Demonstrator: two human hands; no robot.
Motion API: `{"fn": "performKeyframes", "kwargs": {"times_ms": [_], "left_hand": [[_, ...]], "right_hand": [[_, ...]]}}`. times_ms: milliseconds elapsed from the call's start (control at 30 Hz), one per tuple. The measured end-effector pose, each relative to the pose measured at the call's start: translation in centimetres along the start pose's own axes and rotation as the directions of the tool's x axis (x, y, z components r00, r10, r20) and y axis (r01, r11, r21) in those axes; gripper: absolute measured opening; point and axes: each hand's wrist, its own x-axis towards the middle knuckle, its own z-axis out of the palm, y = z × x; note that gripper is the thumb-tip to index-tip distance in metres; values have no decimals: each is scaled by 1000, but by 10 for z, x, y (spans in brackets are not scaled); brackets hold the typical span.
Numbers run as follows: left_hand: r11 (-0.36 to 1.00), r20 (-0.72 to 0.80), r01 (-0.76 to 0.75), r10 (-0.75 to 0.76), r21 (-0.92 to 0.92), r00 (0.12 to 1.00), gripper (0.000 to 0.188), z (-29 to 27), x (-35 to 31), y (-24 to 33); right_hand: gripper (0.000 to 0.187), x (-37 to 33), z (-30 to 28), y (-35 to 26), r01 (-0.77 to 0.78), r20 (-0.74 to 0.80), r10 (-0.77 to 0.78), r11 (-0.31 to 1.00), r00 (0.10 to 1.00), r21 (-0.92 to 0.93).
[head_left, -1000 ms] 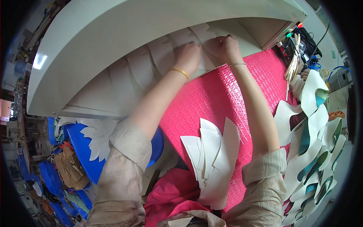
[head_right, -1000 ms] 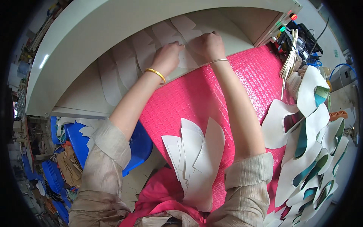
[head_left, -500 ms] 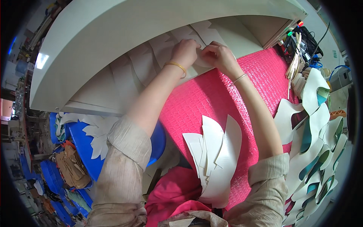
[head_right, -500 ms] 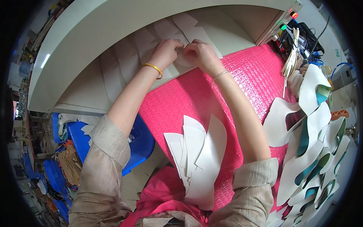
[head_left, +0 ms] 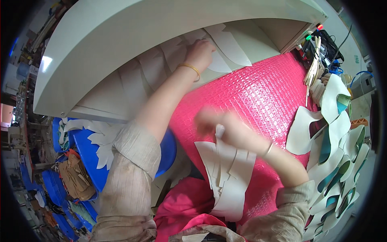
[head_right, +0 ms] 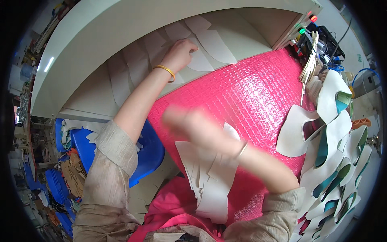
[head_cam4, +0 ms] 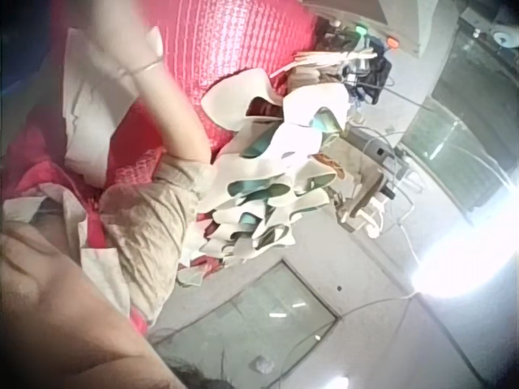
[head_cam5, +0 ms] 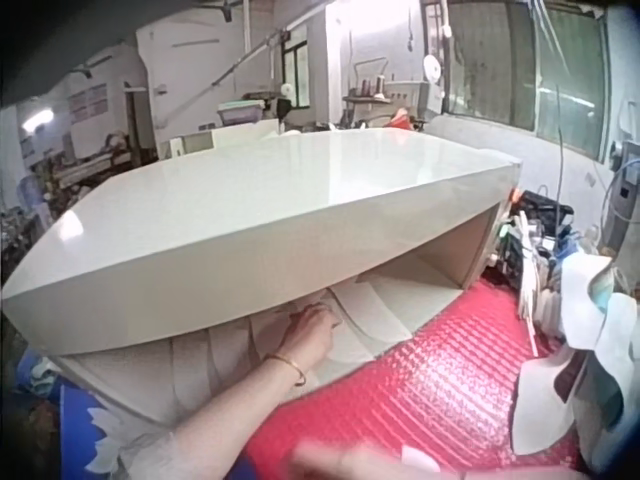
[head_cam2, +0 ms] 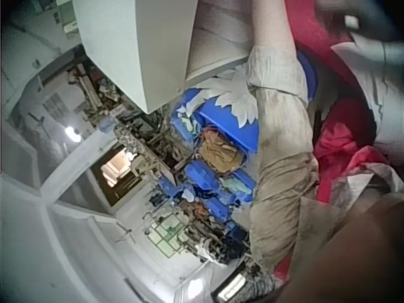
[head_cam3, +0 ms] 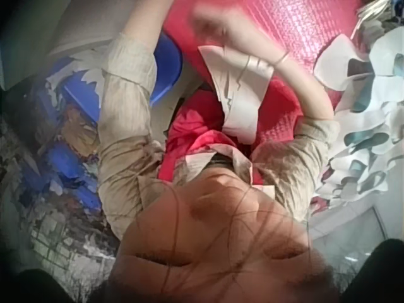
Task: The person assembles shoe components by hand, fitting a green insole into a white shoe upper and pressing the edges to secure them. They handle multiple shoe parts, including white uppers and green insoles, and organize them on a pink textured work surface. The person also sorts white foam pieces from a blue bin and places them into a white storage compartment.
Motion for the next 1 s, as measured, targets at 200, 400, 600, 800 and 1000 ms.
{"fn": "performKeyframes", "kwargs": {"times_ms": [200,400,600,800,1000], "left_hand": [[983,22,-34,31,180,999,47,5,3,3],[938,89,-137,115,317,989,38,22,3,16],[904,-12,-51,61,426,998,38,25,5,4],[962,-144,-64,105,264,984,28,36,16,1],[996,-223,-9,30,94,974,18,31,20,19]], "right_hand": [[16,-32,73,-27,345,460,-82,778,884,-525],[11,-45,72,-18,243,489,93,777,867,-580],[10,-62,73,-33,302,392,-138,866,910,-398],[8,-78,45,-40,275,281,-197,921,939,-275],[9,-106,55,-46,74,144,-14,906,989,-416]]}}
